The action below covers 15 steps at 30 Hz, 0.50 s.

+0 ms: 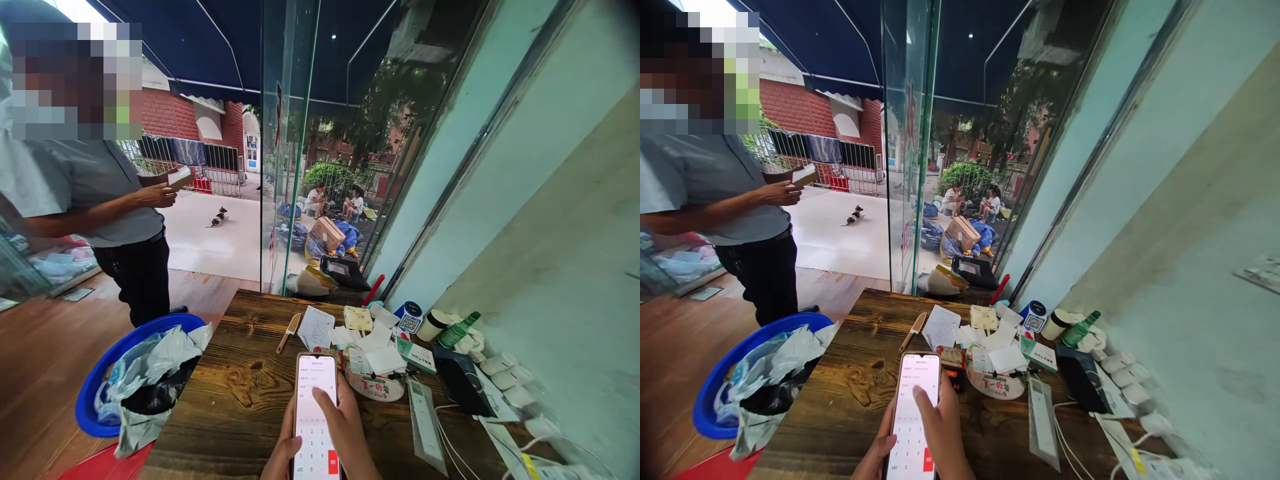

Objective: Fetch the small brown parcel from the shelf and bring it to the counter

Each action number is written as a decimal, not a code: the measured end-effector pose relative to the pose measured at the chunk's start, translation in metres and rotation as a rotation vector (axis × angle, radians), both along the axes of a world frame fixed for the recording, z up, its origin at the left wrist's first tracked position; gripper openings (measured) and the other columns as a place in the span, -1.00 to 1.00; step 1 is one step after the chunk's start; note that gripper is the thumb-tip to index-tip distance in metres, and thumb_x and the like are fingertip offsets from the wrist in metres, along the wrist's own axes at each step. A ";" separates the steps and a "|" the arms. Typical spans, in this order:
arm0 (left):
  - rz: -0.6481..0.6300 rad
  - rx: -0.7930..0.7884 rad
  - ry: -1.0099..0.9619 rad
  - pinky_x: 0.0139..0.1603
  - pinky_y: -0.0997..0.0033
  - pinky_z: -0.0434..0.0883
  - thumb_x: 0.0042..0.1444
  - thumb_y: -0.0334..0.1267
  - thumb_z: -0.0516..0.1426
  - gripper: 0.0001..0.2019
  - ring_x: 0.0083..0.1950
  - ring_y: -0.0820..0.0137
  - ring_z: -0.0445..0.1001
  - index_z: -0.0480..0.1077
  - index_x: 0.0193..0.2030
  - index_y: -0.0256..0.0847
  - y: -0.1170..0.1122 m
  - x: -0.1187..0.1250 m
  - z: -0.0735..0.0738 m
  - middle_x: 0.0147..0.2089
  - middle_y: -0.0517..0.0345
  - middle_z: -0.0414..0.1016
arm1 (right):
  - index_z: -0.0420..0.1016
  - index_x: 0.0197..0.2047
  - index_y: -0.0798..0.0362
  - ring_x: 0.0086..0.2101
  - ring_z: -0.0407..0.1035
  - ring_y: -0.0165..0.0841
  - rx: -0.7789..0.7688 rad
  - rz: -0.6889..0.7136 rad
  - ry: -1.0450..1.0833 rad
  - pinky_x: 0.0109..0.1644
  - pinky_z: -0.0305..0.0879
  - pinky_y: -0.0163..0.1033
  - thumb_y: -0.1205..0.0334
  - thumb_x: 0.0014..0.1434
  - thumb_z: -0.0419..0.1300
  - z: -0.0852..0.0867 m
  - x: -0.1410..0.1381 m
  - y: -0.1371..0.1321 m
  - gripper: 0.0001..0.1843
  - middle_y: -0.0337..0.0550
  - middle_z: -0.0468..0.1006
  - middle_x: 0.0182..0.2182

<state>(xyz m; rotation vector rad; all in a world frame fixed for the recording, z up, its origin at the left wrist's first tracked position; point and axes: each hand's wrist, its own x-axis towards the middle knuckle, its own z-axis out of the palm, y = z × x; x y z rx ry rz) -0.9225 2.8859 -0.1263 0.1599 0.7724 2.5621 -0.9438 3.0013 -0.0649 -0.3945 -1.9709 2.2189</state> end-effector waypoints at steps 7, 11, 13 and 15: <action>-0.012 0.008 -0.061 0.35 0.07 0.14 0.03 -0.18 0.22 -0.41 0.31 0.07 0.28 0.28 0.24 0.12 0.001 0.003 0.000 0.22 0.21 0.43 | 0.45 -0.04 0.09 -0.16 0.49 -0.11 -0.005 0.006 -0.007 -0.05 0.38 -0.11 0.01 -0.07 0.28 0.001 -0.001 -0.001 -0.47 -0.03 0.63 -0.17; 0.003 -0.009 0.018 0.36 0.07 0.13 0.00 -0.14 0.25 -0.45 0.29 0.07 0.31 0.35 0.19 0.11 0.000 0.000 -0.002 0.16 0.20 0.49 | 0.45 -0.03 0.09 -0.14 0.48 -0.12 0.009 -0.002 0.000 -0.01 0.36 -0.11 0.03 -0.06 0.25 -0.002 -0.001 -0.001 -0.48 -0.03 0.61 -0.14; 0.014 -0.014 0.049 0.36 0.08 0.12 0.00 -0.13 0.25 -0.47 0.29 0.08 0.31 0.37 0.17 0.10 0.000 -0.002 -0.002 0.14 0.20 0.51 | 0.46 -0.02 0.09 -0.12 0.47 -0.12 0.013 0.005 0.009 0.00 0.36 -0.12 0.02 -0.04 0.25 -0.005 -0.001 0.000 -0.48 -0.02 0.61 -0.12; 0.016 0.000 0.052 0.37 0.09 0.11 0.01 -0.13 0.25 -0.48 0.29 0.10 0.31 0.37 0.17 0.12 0.000 -0.002 -0.001 0.13 0.22 0.52 | 0.46 -0.01 0.10 -0.11 0.47 -0.13 0.021 0.046 0.005 0.01 0.36 -0.13 0.01 -0.03 0.26 -0.007 -0.002 0.003 -0.47 -0.02 0.60 -0.10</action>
